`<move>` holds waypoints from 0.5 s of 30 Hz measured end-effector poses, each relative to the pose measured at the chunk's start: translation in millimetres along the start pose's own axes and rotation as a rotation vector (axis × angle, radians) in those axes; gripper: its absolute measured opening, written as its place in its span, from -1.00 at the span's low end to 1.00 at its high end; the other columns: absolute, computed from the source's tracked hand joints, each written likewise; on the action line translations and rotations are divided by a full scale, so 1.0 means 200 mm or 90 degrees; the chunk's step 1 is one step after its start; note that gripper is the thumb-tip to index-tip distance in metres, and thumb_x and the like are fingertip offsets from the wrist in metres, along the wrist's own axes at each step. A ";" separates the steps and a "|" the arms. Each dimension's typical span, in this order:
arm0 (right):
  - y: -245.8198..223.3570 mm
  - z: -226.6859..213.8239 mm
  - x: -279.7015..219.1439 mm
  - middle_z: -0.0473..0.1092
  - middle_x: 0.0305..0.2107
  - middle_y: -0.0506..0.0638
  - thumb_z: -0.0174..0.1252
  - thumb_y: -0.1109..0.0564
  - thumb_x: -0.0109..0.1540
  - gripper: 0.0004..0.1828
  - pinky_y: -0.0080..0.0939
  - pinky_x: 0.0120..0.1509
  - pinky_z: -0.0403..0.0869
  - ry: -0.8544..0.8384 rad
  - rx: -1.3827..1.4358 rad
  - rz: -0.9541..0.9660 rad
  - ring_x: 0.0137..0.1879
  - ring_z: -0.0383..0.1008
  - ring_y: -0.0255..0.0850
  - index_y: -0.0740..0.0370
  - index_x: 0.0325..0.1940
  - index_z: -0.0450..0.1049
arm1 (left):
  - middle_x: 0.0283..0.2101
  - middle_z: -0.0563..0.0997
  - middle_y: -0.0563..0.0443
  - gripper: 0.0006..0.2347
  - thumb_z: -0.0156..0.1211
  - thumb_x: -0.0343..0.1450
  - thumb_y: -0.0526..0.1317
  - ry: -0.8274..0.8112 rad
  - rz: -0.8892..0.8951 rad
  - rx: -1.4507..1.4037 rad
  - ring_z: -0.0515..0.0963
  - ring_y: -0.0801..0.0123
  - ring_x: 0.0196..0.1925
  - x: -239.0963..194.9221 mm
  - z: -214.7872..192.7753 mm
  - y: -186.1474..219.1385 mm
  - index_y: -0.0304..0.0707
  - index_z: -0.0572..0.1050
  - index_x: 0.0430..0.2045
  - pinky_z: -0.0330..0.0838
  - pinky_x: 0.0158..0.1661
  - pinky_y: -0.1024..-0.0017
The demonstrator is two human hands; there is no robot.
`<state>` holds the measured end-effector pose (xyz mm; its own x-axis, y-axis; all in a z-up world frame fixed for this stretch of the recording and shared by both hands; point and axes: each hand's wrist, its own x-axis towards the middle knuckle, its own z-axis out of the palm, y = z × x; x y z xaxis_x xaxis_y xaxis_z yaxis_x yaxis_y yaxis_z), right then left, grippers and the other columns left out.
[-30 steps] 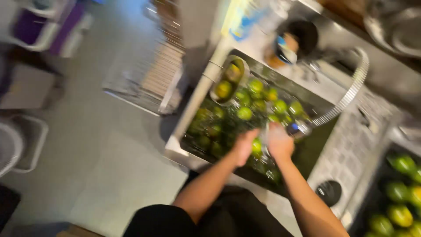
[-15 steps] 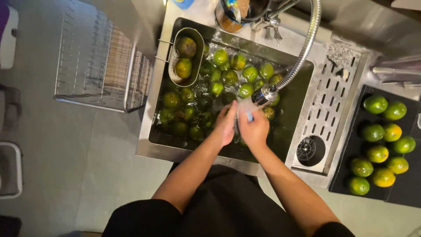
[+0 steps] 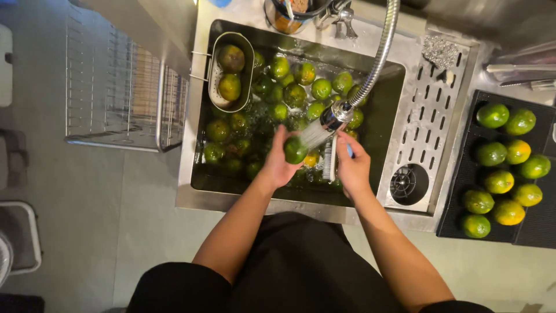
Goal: Washing a large quantity of limes or small lemons in a stainless steel kitchen sink.
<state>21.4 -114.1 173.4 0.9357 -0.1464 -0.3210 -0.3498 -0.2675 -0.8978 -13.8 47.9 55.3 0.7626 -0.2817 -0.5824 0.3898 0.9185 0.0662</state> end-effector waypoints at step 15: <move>-0.16 0.16 -0.15 0.56 -0.29 0.22 0.25 -0.05 0.27 -0.72 -0.07 -0.06 0.54 0.101 -0.337 -0.137 -0.18 0.63 0.06 0.04 0.02 0.63 | -0.11 0.61 -0.01 -0.65 0.04 0.48 0.04 0.047 -0.028 0.080 0.62 0.25 -0.10 -0.04 0.30 -0.05 -0.19 0.46 0.00 0.53 -0.02 0.14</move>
